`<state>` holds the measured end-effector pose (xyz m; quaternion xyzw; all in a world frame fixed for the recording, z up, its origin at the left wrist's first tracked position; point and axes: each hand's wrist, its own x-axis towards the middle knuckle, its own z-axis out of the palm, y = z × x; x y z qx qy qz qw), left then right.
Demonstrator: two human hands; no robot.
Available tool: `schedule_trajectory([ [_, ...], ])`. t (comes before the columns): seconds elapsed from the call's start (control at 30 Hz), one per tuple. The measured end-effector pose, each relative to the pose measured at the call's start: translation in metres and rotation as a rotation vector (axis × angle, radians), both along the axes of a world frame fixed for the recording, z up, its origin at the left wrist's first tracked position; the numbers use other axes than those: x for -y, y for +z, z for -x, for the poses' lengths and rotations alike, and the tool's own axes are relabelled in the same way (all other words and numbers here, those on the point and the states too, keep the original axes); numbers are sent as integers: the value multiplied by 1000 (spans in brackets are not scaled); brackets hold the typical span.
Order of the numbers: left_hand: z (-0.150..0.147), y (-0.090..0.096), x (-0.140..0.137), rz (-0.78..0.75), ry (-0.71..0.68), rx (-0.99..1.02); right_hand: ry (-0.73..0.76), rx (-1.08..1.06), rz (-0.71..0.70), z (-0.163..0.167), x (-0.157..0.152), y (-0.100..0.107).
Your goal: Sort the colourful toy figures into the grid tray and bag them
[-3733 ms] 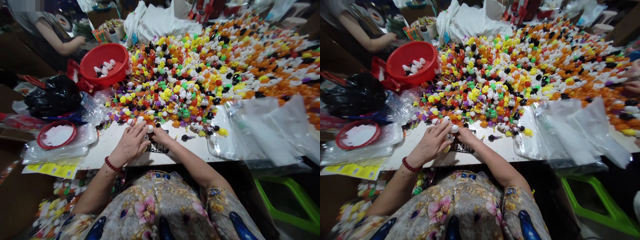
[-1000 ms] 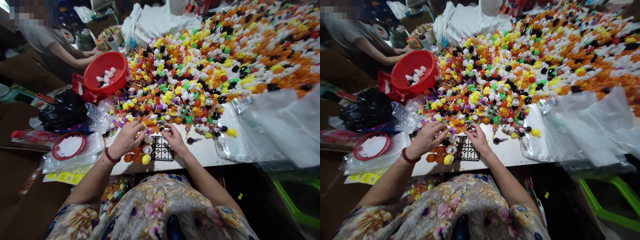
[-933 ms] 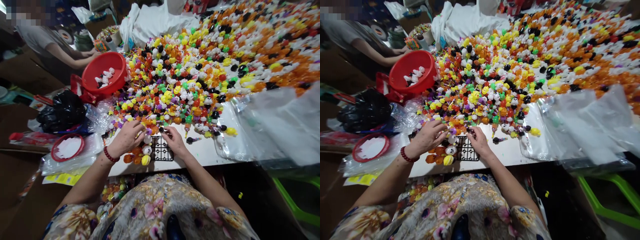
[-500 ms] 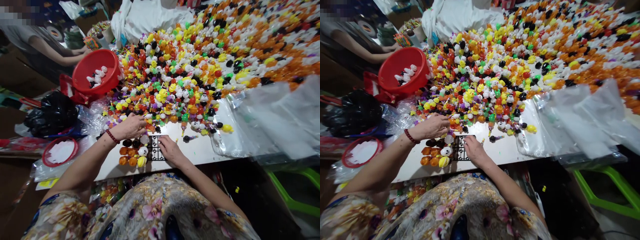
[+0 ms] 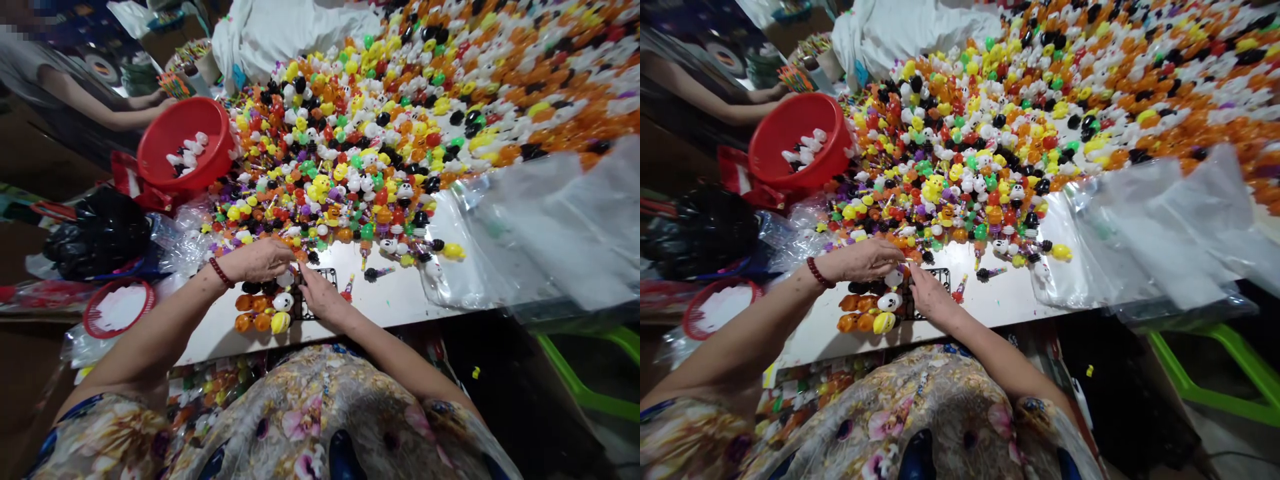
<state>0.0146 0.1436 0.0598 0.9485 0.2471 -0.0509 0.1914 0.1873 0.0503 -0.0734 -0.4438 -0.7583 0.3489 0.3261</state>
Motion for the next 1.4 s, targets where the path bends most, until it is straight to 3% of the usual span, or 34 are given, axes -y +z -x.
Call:
schedule_trajectory([
  [0.1, -2, 3, 6, 74, 62, -57, -9, 7, 75, 7, -10, 1],
  [0.23, 1, 1, 11, 90, 132, -81, 20, 16, 47, 10, -19, 5],
  [0.4, 7, -7, 16, 126, 82, -58, 82, 146, 45, 13, -18, 6],
  [0.53, 12, -11, 22, 80, 55, -10, 77, 219, -76, 11, -13, 9],
  [0.6, 14, -13, 26, 24, 62, 8, 10, 272, -157, -1, -12, 13],
  [0.7, 15, -14, 32, -71, 80, 36, -209, 438, -202, -37, -15, 22],
  [0.83, 14, -16, 41, -176, 103, 52, -535, 700, -99, -85, -25, 33],
  [0.93, 11, -20, 46, -251, 113, 32, -591, 772, 35, -98, -33, 38],
  [1.03, 8, -23, 51, -305, 128, 12, -643, 675, 153, -97, -36, 41],
  [1.17, 8, -25, 57, -317, 130, 32, -731, 195, 234, -93, -31, 40],
  [1.27, 9, -28, 60, -312, 166, 53, -648, -142, 302, -87, -27, 32],
  [1.4, 10, -30, 62, -291, 202, 60, -454, -301, 378, -62, -25, 19],
])
